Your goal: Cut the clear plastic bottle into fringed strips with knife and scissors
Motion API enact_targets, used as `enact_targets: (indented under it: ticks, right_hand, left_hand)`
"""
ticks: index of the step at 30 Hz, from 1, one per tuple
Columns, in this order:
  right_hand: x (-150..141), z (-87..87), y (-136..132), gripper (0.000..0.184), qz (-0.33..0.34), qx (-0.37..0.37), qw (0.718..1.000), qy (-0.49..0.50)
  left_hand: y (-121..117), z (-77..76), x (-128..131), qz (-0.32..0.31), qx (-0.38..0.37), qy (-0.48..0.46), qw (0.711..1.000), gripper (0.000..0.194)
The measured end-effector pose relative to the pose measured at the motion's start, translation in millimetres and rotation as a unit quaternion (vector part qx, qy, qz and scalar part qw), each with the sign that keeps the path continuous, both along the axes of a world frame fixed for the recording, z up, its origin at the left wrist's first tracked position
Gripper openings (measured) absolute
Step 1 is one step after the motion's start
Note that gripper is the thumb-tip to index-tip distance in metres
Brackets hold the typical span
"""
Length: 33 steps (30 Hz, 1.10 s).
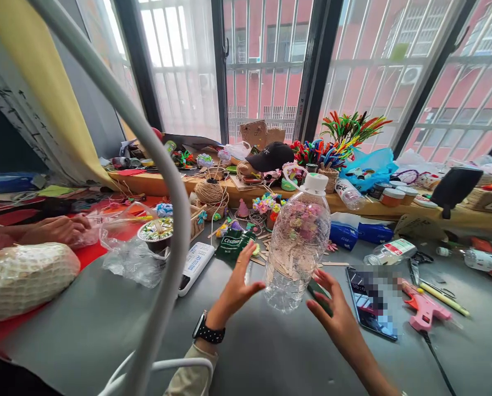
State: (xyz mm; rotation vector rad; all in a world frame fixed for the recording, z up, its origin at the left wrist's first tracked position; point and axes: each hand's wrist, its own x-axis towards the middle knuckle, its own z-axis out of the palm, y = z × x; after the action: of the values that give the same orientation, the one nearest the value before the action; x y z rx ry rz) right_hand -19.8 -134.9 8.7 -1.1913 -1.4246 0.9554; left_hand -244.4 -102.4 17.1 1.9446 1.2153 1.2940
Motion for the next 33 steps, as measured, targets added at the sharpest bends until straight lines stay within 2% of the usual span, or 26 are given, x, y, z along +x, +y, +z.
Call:
enact_targets:
  ticks: [1, 3, 6, 8, 10, 12, 15, 17, 19, 21, 23, 26, 30, 33]
  right_hand:
    - [-4, -0.4, 5, 0.068, 0.008, 0.0, 1.0, -0.001]
    - [-14, -0.7, 14, 0.083, 0.017, -0.013, 1.0, 0.009]
    - [-24, 3.3, 21, 0.093, 0.011, 0.01, 0.999, 0.051]
    - [-24, 10.1, 22, 0.09, 0.008, 0.007, 0.994, 0.112]
    - [-19, 18.9, 21, 0.081, 0.053, -0.035, 0.978, 0.2]
    - [-14, 27.1, 19, 0.077, 0.131, -0.098, 0.944, 0.288]
    - [-11, 33.8, 17, 0.081, 0.204, -0.163, 0.897, 0.358]
    - [-11, 33.8, 17, 0.082, 0.214, -0.164, 0.894, 0.359]
    - [-10, 31.7, 18, 0.078, 0.207, -0.15, 0.908, 0.333]
    - [-7, 29.5, 20, 0.073, 0.188, -0.139, 0.924, 0.302]
    - [-2, 28.6, 20, 0.065, 0.162, -0.128, 0.935, 0.289]
    - [5, 29.6, 15, 0.056, 0.144, -0.103, 0.933, 0.314]
    - [6, 30.3, 5, 0.075, 0.165, -0.068, 0.936, 0.303]
    - [1, 30.0, 1, 0.08, 0.139, -0.051, 0.953, 0.266]
  left_hand:
    - [-2, -3.1, 6, -0.053, -0.038, -0.016, 0.998, 0.087]
    - [-5, -6.4, 16, -0.1, -0.083, -0.023, 0.991, 0.102]
    - [-10, -3.4, 25, -0.119, -0.088, -0.044, 0.988, 0.093]
    - [-11, 1.7, 25, -0.123, -0.1, -0.081, 0.984, 0.081]
    - [-12, 6.6, 23, -0.133, -0.125, -0.144, 0.973, 0.073]
    - [-13, 10.1, 23, -0.171, -0.171, -0.205, 0.949, 0.078]
    - [-21, 14.0, 29, -0.284, -0.274, -0.238, 0.888, 0.09]
    - [-29, 16.3, 34, -0.33, -0.317, -0.252, 0.853, 0.09]
    - [-36, 17.7, 39, -0.367, -0.337, -0.268, 0.825, 0.094]
    - [-40, 17.7, 41, -0.377, -0.35, -0.275, 0.812, 0.1]
    - [-42, 16.2, 44, -0.345, -0.354, -0.275, 0.824, 0.107]
    - [-42, 12.5, 47, -0.26, -0.322, -0.26, 0.872, 0.112]
    - [-45, 10.4, 51, -0.186, -0.284, -0.232, 0.912, 0.11]
    - [-51, 12.1, 54, -0.146, -0.264, -0.19, 0.934, 0.108]
